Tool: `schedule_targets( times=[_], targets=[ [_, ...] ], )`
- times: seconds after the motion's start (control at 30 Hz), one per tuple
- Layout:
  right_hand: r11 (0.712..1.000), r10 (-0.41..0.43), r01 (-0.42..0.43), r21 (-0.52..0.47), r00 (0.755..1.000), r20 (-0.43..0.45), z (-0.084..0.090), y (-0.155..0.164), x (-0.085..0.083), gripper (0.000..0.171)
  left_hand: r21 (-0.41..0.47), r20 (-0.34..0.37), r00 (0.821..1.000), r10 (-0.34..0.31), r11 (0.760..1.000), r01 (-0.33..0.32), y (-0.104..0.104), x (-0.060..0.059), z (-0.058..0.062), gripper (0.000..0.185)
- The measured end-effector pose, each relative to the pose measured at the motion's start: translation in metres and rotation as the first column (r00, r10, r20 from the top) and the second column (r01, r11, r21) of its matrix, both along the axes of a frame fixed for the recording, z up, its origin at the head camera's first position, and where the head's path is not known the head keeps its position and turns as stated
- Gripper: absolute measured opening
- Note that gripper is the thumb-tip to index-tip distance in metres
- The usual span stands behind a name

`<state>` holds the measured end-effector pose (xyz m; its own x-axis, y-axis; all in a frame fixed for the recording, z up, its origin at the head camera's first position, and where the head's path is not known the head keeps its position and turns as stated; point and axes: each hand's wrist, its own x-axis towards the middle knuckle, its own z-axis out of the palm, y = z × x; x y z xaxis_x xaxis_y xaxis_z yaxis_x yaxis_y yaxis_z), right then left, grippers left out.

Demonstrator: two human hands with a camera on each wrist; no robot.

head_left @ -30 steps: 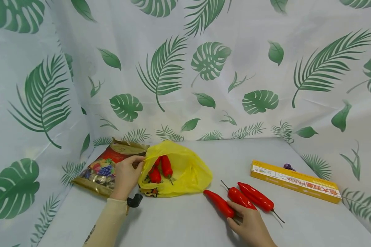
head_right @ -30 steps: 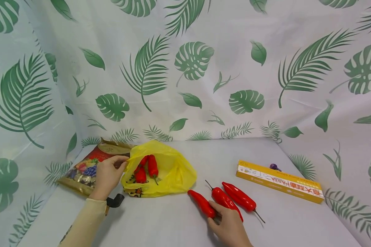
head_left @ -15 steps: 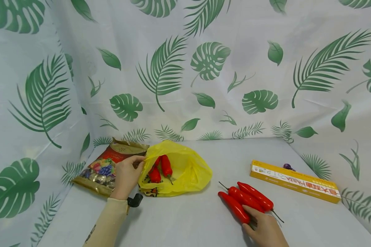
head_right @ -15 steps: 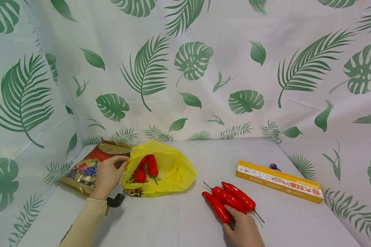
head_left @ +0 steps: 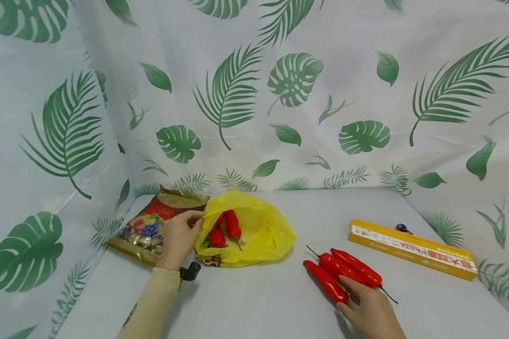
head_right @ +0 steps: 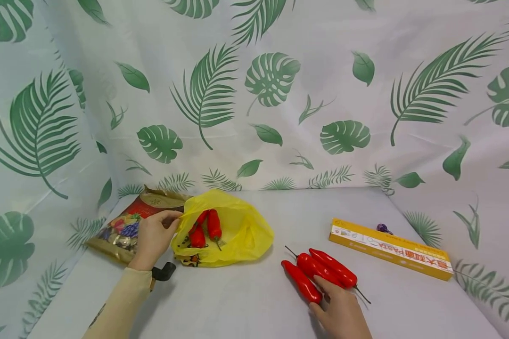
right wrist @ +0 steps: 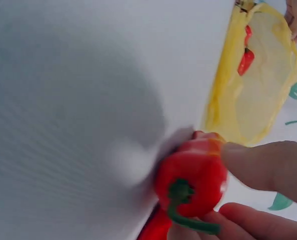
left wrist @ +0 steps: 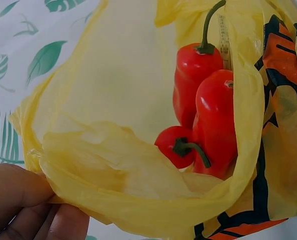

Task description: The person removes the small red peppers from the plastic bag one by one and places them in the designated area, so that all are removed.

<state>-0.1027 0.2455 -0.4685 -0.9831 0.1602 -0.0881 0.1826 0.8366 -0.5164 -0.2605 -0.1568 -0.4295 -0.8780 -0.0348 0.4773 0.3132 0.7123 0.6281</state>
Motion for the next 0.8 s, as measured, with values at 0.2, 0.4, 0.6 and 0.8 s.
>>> schedule_targets(
  times=[0.2, 0.4, 0.6, 0.8],
  targets=[
    [0.996, 0.008, -0.012, -0.084, 0.999, -0.040, 0.015, -0.002, -0.003, 0.077, 0.009, 0.018, 1.000, 0.003, 1.000, -0.003, 0.002, -0.002, 0.005, 0.015],
    [0.980, 0.081, -0.101, -0.170, 0.989, -0.121, 0.021, -0.024, -0.023, 0.065, 0.005, 0.010, 1.000, 0.008, 1.000, -0.008, 0.000, -0.001, 0.006, 0.014],
    [0.940, 0.188, -0.244, -0.236, 0.953, -0.236, 0.017, -0.057, -0.057, 0.053, 0.013, 0.006, 1.000, -0.003, 1.000, 0.003, 0.002, -0.001, 0.003, 0.015],
    [0.910, 0.269, -0.341, -0.237, 0.919, -0.288, 0.007, -0.091, -0.094, 0.053, 0.020, 0.014, 1.000, -0.011, 1.000, 0.011, 0.004, -0.002, 0.001, 0.014]
  ],
)
